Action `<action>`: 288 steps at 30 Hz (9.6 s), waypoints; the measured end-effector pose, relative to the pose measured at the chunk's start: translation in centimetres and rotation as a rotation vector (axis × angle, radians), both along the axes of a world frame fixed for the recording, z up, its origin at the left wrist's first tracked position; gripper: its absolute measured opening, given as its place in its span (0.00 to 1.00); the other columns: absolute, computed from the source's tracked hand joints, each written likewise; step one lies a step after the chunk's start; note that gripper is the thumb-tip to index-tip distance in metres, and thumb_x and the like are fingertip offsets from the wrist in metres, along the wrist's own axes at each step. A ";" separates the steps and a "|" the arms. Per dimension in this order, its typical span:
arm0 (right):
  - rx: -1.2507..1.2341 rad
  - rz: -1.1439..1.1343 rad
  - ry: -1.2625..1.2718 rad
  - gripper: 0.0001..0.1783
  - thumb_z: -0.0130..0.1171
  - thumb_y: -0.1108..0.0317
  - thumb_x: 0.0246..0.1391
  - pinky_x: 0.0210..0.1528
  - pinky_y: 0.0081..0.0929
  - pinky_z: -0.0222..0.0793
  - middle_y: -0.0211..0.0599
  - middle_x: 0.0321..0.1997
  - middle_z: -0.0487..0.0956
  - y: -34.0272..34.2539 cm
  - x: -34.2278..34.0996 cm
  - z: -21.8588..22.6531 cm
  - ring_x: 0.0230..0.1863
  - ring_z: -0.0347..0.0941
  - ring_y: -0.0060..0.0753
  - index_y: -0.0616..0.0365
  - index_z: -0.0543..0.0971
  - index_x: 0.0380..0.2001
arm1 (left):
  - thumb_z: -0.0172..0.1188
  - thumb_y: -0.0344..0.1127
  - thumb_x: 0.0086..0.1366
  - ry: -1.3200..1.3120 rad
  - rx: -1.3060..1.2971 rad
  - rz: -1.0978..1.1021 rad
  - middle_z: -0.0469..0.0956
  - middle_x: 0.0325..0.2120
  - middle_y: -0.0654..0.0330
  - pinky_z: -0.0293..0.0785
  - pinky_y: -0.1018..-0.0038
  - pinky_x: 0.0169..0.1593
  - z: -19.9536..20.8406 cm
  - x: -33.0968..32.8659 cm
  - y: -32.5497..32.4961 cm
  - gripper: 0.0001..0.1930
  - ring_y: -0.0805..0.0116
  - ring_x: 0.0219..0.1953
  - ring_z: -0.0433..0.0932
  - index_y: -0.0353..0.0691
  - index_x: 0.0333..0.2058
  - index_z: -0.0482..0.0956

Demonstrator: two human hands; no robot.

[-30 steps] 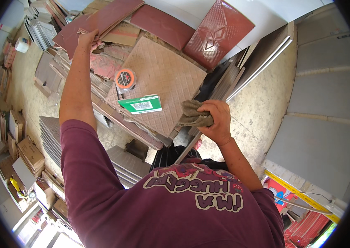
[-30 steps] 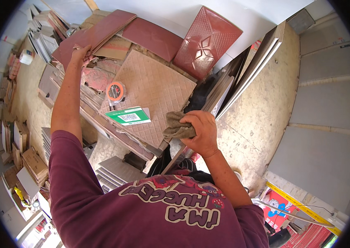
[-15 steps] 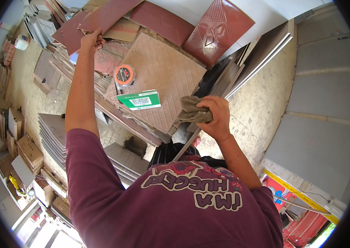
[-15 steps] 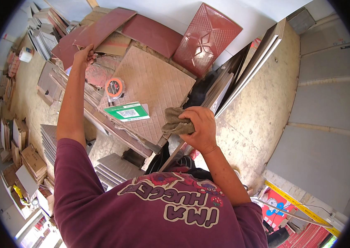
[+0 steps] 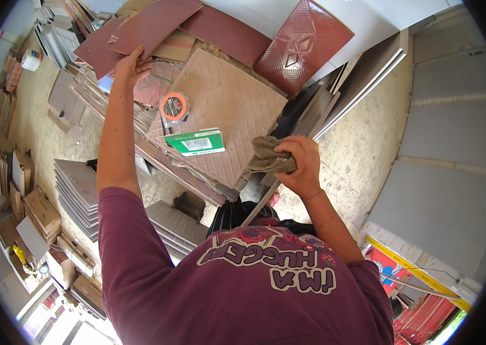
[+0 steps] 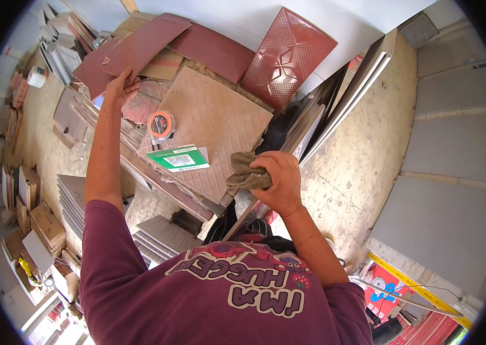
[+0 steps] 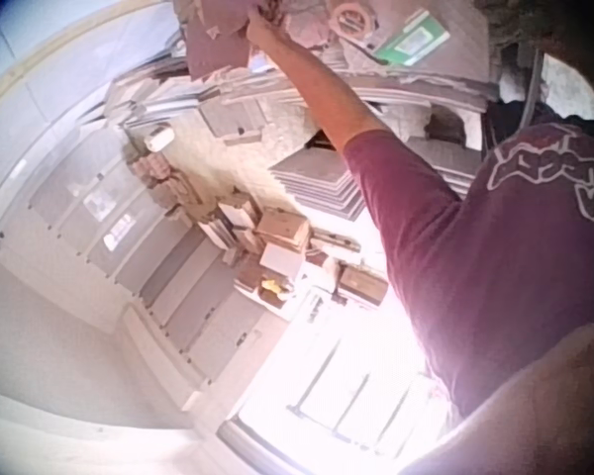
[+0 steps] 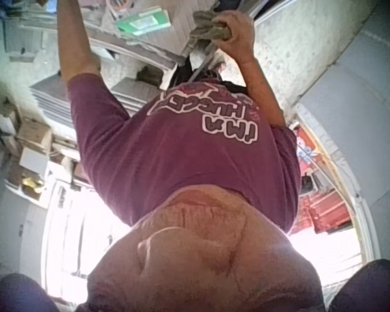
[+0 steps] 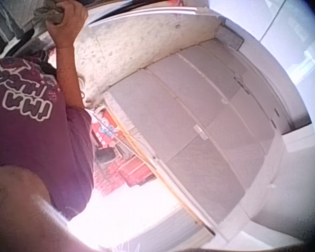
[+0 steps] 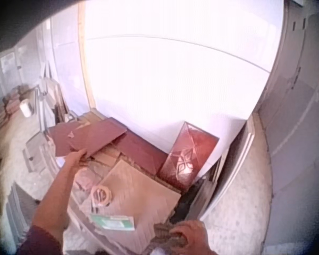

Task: The person wipes dust and debris off several ceramic tiles using a dry cloth and stacks them on a workbench.

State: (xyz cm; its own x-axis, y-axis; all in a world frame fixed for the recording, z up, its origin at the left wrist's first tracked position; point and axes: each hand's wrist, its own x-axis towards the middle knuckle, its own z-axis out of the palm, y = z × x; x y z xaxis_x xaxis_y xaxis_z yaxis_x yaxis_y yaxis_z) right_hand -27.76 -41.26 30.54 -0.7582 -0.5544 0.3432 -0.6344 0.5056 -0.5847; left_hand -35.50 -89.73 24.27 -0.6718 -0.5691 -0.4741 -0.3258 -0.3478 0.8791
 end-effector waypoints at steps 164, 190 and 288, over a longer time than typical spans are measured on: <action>-0.008 -0.360 0.419 0.27 0.63 0.64 0.44 0.56 0.38 0.64 0.37 0.55 0.71 6.0 -0.9 9.8 0.52 0.69 0.44 0.44 0.74 0.52 | 0.59 0.24 0.58 0.405 0.732 -0.442 0.71 0.51 0.55 0.66 0.63 0.59 5.9 24.3 37.3 0.26 0.59 0.54 0.70 0.36 0.56 0.65; -0.869 -0.639 -0.324 0.29 0.66 0.61 0.49 0.46 0.25 0.71 0.42 0.45 0.77 13.2 1.5 6.5 0.42 0.74 0.30 0.63 0.71 0.52 | 0.60 0.25 0.57 0.413 0.798 -0.421 0.71 0.50 0.56 0.67 0.63 0.57 5.0 24.4 37.2 0.26 0.60 0.53 0.70 0.38 0.55 0.66; -0.157 -0.311 0.329 0.28 0.62 0.65 0.42 0.58 0.41 0.62 0.43 0.55 0.71 5.9 0.7 6.7 0.54 0.66 0.50 0.51 0.74 0.51 | 0.59 0.27 0.59 0.377 0.663 -0.485 0.73 0.49 0.57 0.66 0.66 0.56 5.0 24.2 37.4 0.23 0.63 0.52 0.71 0.35 0.54 0.67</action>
